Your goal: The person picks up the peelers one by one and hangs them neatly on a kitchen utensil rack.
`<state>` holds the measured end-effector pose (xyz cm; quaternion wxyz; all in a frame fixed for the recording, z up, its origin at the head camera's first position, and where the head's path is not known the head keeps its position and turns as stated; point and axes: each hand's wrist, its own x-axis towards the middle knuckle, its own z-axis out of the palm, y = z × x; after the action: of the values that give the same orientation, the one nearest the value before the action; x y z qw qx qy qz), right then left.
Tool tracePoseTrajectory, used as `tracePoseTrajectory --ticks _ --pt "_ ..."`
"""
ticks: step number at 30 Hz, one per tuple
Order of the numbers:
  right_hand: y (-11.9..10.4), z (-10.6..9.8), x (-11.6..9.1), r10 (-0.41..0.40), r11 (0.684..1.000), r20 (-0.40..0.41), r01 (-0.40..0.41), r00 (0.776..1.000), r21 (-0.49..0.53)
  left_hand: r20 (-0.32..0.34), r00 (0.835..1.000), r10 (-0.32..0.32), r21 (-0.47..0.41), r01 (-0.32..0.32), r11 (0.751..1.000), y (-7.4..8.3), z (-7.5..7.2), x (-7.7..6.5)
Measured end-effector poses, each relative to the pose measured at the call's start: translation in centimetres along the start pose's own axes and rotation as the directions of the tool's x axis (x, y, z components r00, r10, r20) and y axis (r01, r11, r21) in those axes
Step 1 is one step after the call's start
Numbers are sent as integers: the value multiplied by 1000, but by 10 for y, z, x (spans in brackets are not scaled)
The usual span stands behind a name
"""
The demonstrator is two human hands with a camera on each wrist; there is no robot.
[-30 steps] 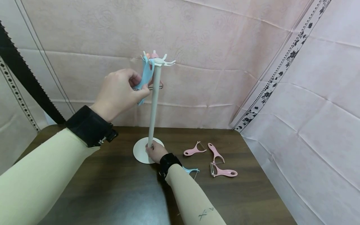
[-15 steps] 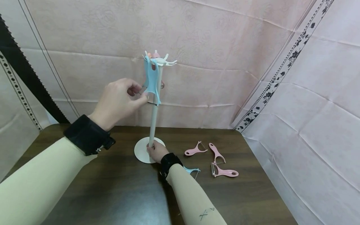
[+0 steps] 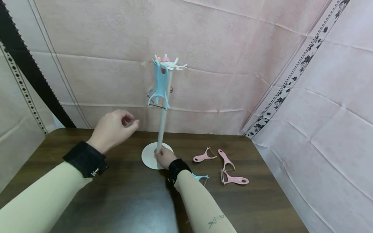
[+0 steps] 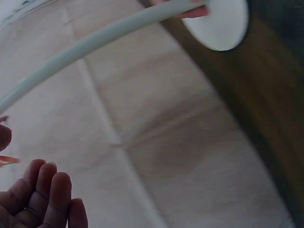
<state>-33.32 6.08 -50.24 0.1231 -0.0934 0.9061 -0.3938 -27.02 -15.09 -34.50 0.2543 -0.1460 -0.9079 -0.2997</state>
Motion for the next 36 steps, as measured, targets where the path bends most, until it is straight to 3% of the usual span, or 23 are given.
tracePoseTrajectory --ticks 4,7,11,14,16,19,23,28,36 --pt "-2 -7 -6 -31 999 23 32 999 -5 101 994 -44 44 40 998 -19 18 -12" --pt "-4 -15 -13 -40 999 52 41 998 -25 219 972 -80 84 63 994 -32 35 -22" --pt "-5 -27 -22 -51 995 95 58 994 -79 391 911 -132 106 97 990 -43 60 -34" --pt "-2 -38 -27 -67 986 110 82 992 -142 480 861 -166 124 120 985 -47 78 -42" --pt "1 -48 -31 -85 969 118 110 989 -221 502 847 -172 140 117 983 -47 88 -48" --pt "8 -67 -44 -163 904 140 205 977 -376 497 854 -155 152 91 984 -46 103 -55" --pt "20 -93 -78 -249 784 160 296 955 -546 495 863 -101 126 44 991 -42 118 -64" --pt "43 -107 -114 -213 725 150 259 965 -638 537 839 -83 140 9 990 -39 129 -64" --pt "63 -100 -128 -197 632 121 221 973 -743 590 799 -120 225 -19 974 -35 140 -51"
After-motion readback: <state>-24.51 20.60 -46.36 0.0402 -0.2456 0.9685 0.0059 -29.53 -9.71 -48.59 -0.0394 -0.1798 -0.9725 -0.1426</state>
